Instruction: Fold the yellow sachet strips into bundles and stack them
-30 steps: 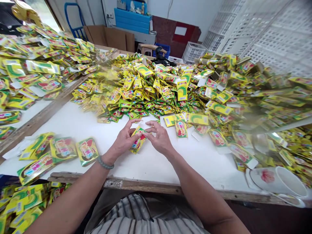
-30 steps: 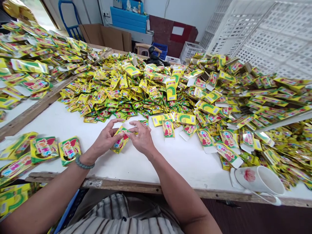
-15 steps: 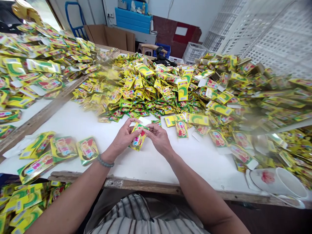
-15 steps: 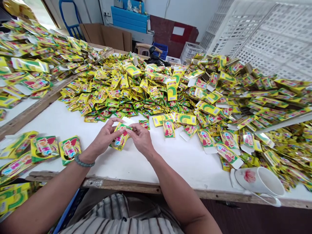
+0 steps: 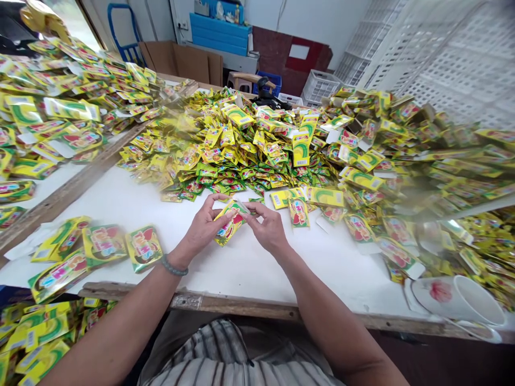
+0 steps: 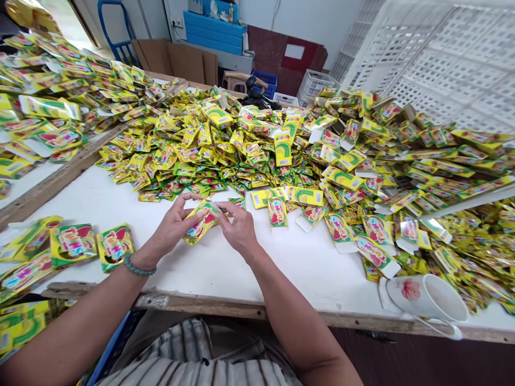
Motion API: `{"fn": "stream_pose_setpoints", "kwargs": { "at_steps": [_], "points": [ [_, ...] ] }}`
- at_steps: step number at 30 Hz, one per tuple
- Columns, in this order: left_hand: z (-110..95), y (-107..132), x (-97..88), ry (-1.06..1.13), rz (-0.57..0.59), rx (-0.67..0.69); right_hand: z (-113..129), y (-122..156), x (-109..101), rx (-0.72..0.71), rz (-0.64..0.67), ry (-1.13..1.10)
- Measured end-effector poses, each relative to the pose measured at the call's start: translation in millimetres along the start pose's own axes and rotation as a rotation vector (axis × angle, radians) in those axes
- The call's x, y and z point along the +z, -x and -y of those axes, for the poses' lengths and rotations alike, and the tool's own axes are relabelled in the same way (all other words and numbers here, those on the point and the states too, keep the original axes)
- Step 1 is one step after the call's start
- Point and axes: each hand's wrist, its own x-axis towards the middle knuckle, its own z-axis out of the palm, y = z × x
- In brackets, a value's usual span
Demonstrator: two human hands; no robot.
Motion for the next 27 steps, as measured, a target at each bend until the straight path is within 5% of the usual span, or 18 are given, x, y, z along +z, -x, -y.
{"fn": "stream_pose_setpoints", "kwargs": {
  "at_steps": [27],
  "points": [
    [-4.1,3.0,0.0,-0.093,0.018,-0.003,4.5,-5.6,-18.0,0.365,0.138,-0.419]
  ]
}}
